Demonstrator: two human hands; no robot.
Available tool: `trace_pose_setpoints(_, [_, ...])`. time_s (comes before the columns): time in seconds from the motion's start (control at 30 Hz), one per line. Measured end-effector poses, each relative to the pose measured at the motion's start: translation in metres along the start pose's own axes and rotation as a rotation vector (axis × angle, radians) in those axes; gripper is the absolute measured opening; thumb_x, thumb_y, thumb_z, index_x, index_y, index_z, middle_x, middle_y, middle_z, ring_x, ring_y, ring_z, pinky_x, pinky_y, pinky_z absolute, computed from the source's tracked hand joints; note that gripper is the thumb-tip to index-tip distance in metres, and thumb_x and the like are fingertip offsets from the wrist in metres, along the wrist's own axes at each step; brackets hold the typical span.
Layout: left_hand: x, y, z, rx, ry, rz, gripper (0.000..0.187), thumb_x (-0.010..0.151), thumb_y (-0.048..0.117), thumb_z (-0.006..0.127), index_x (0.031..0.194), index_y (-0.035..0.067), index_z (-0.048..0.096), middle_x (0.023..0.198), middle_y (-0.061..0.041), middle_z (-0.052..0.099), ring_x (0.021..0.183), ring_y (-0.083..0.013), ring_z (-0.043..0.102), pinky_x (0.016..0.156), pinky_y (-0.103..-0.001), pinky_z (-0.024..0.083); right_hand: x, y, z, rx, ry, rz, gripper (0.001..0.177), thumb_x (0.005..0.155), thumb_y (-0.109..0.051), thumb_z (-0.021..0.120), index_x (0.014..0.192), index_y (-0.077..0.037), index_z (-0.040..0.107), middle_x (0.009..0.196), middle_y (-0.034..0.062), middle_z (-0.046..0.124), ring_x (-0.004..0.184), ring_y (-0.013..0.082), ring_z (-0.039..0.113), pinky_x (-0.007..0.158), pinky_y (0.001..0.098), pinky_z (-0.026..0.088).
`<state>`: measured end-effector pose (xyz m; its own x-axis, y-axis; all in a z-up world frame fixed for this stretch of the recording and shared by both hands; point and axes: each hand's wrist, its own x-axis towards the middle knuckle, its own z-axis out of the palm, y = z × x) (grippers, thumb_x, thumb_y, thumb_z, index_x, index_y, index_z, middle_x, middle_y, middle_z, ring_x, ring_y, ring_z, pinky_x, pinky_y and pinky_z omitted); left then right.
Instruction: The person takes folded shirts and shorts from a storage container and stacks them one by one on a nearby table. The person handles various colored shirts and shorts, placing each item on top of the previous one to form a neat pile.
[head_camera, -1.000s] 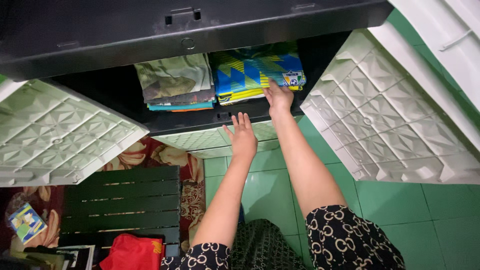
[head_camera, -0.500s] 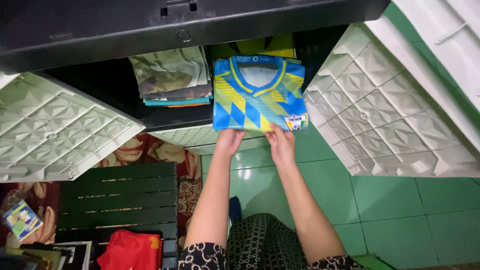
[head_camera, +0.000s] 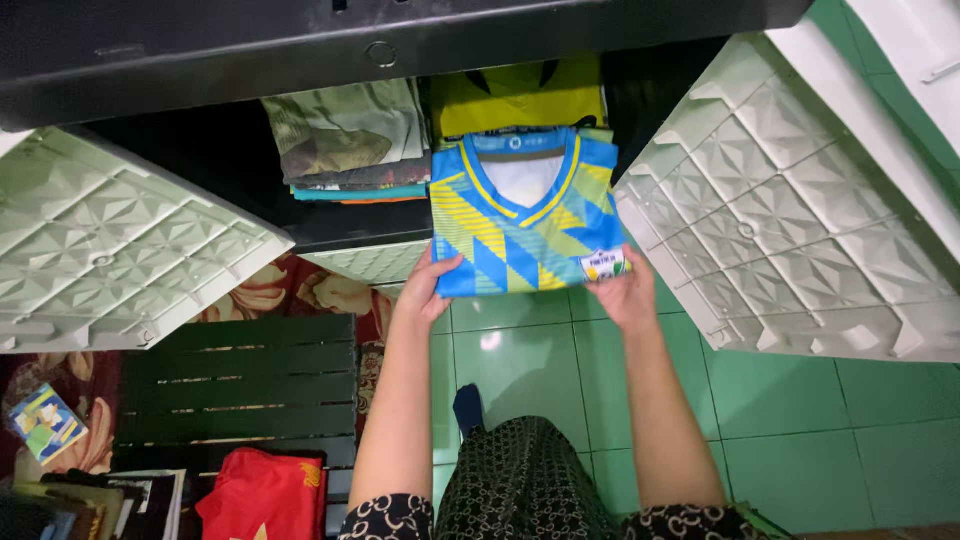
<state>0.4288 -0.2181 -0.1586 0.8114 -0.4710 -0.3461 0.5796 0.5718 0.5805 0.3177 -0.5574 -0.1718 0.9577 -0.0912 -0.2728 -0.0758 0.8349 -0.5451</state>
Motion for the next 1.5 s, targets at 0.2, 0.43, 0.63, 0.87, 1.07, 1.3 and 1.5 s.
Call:
trace_pose_setpoints(0.2, [-0.043,0.001,-0.009,0.078,-0.046,-0.058,0.075,0.087,-0.009,0.063,0.156,0.007,0.037,0.143,-0.013,0.058,0.126,-0.0260,0.063,0.102,-0.040,0.056,0.013,-0.004,-0.027,-0.124,0.053,0.294,0.057,0.095,-0.033,0.069,0.138,0.001,0.058,0.130,0.0169,0.068,0.114,0.0307,0.067,0.099,0.0468,0.056])
trace_pose_setpoints(0.43, [-0.103,-0.009,-0.027,0.073,0.015,-0.061,0.071,0.089,-0.006,0.063,0.155,0.006,0.040,0.142,-0.012,0.059,0.125,-0.0239,0.063,0.104,-0.039,0.053,-0.016,0.012,-0.011,-0.511,-0.069,0.291,0.070,0.080,0.001,0.073,0.146,-0.009,0.050,0.132,0.0080,0.067,0.117,0.0208,0.068,0.098,0.0377,0.055])
trace_pose_setpoints(0.63, [-0.172,-0.028,-0.039,0.040,0.088,-0.028,0.059,0.099,0.005,0.060,0.154,0.001,0.041,0.141,-0.014,0.060,0.123,-0.0239,0.062,0.102,-0.038,0.053,-0.060,0.028,0.001,-0.567,-0.053,0.338,0.066,0.084,0.003,0.071,0.146,-0.007,0.053,0.132,0.0083,0.067,0.115,0.0215,0.067,0.098,0.0395,0.055])
trace_pose_setpoints(0.87, [-0.277,-0.034,-0.055,-0.042,0.184,0.022,0.061,0.095,0.006,0.060,0.153,0.004,0.042,0.142,-0.013,0.060,0.124,-0.0235,0.063,0.103,-0.039,0.053,-0.115,0.073,0.026,-0.571,-0.150,0.383,0.060,0.086,0.003,0.071,0.144,-0.003,0.055,0.130,0.0095,0.068,0.114,0.0205,0.067,0.098,0.0391,0.055])
trace_pose_setpoints(1.07, [-0.376,-0.029,-0.090,-0.140,0.292,0.106,0.063,0.093,0.006,0.061,0.153,0.006,0.041,0.141,-0.014,0.060,0.124,-0.0253,0.063,0.103,-0.041,0.053,-0.136,0.144,0.080,-0.640,-0.280,0.475,0.058,0.088,0.001,0.069,0.144,-0.005,0.055,0.130,0.0057,0.068,0.112,0.0158,0.067,0.097,0.0350,0.054])
trace_pose_setpoints(1.3, [-0.506,-0.068,-0.154,-0.259,0.492,0.244,0.061,0.096,0.013,0.062,0.153,0.005,0.042,0.144,-0.011,0.060,0.127,-0.0232,0.062,0.105,-0.040,0.052,-0.161,0.251,0.139,-0.804,-0.432,0.708,0.046,0.094,-0.004,0.064,0.140,-0.002,0.057,0.128,0.0075,0.070,0.107,0.0168,0.068,0.095,0.0350,0.055])
trace_pose_setpoints(1.5, [-0.578,-0.142,-0.203,-0.350,0.712,0.420,0.057,0.097,0.015,0.063,0.151,0.004,0.046,0.141,-0.011,0.062,0.125,-0.0213,0.062,0.104,-0.038,0.051,-0.177,0.355,0.149,-1.012,-0.623,0.749,0.040,0.098,-0.008,0.064,0.136,0.000,0.060,0.127,0.0059,0.070,0.108,0.0129,0.067,0.096,0.0308,0.053])
